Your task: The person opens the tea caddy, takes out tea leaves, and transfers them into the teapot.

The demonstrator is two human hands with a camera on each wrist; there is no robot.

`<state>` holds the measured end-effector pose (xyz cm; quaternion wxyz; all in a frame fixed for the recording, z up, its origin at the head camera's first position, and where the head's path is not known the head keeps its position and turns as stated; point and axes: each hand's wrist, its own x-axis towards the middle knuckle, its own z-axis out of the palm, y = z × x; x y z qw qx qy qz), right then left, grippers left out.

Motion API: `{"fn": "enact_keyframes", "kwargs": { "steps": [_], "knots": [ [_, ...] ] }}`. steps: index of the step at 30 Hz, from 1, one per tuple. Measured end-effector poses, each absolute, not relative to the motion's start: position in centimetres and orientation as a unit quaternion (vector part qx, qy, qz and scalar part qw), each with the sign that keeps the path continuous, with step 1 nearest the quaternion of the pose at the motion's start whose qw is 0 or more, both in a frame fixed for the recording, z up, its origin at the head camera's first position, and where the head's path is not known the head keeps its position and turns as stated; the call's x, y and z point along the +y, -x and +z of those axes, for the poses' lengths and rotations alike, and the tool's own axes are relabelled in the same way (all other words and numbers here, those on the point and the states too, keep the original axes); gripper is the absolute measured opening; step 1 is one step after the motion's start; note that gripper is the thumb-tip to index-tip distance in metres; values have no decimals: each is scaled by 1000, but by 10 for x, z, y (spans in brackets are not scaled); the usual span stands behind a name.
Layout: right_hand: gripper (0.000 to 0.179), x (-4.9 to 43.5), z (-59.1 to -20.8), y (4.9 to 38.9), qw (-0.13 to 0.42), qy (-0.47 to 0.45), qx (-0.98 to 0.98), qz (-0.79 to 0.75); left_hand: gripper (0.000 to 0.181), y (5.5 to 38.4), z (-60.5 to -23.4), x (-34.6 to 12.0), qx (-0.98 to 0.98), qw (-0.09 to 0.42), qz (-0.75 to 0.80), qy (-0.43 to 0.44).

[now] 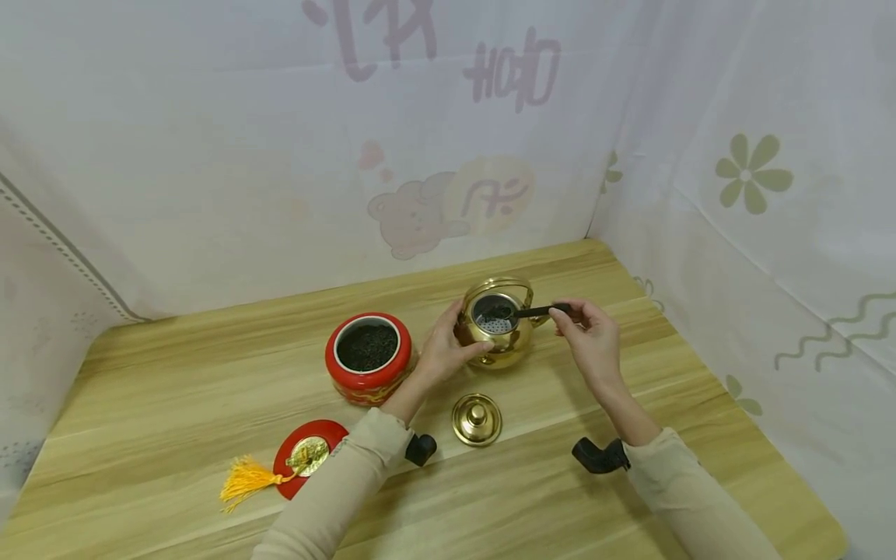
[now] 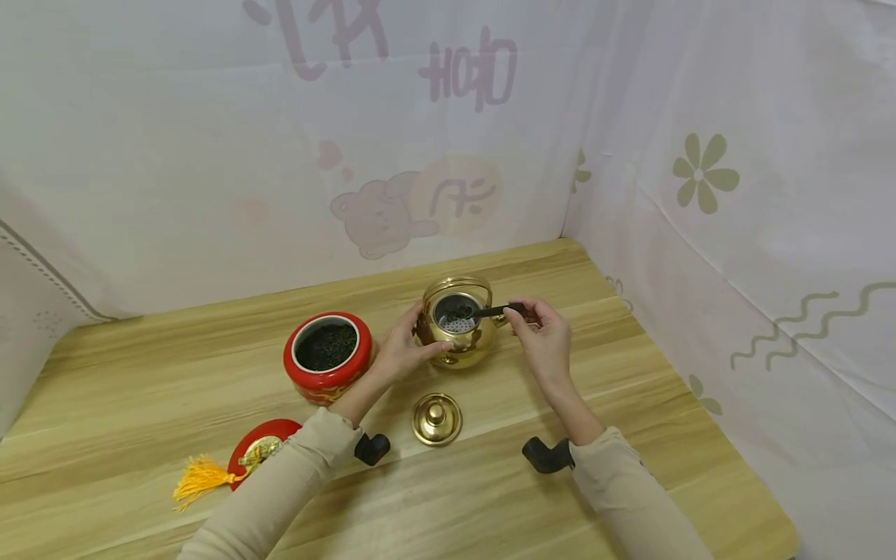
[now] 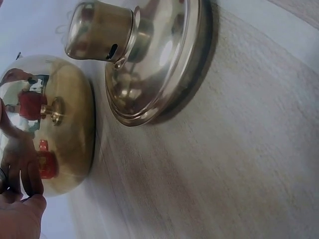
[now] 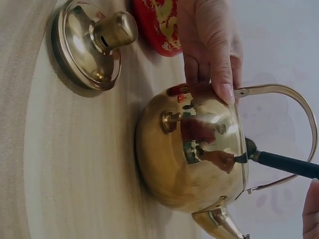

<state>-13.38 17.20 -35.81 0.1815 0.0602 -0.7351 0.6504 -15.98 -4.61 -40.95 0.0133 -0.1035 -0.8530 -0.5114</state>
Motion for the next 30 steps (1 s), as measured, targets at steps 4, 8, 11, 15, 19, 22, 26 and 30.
{"fn": "enact_keyframes", "kwargs": {
  "steps": [4, 8, 11, 15, 19, 22, 26, 30],
  "knots": [
    [19, 173, -361, 139, 185, -66, -745, 637, 86, 160, -410, -45, -852, 18, -511, 108],
    [19, 176, -366, 144, 192, -69, -750, 629, 85, 160, -410, -43, -854, 21, -508, 110],
    [18, 177, -367, 144, 195, -70, -748, 630, 86, 160, -411, -42, -855, 21, -506, 111],
    [18, 179, -363, 141, 187, -60, -741, 643, 86, 160, -411, -41, -854, 20, -507, 111],
    [18, 177, -353, 133, 186, -59, -736, 649, 87, 161, -411, -40, -855, 17, -507, 106],
    [19, 176, -346, 126, 192, -64, -732, 650, 87, 160, -411, -40, -856, 15, -506, 103],
    [18, 176, -343, 122, 202, -66, -722, 659, 87, 160, -410, -40, -857, 10, -506, 98],
    [17, 176, -343, 121, 217, -72, -711, 665, 87, 161, -411, -41, -856, 4, -508, 94]
  ]
}}
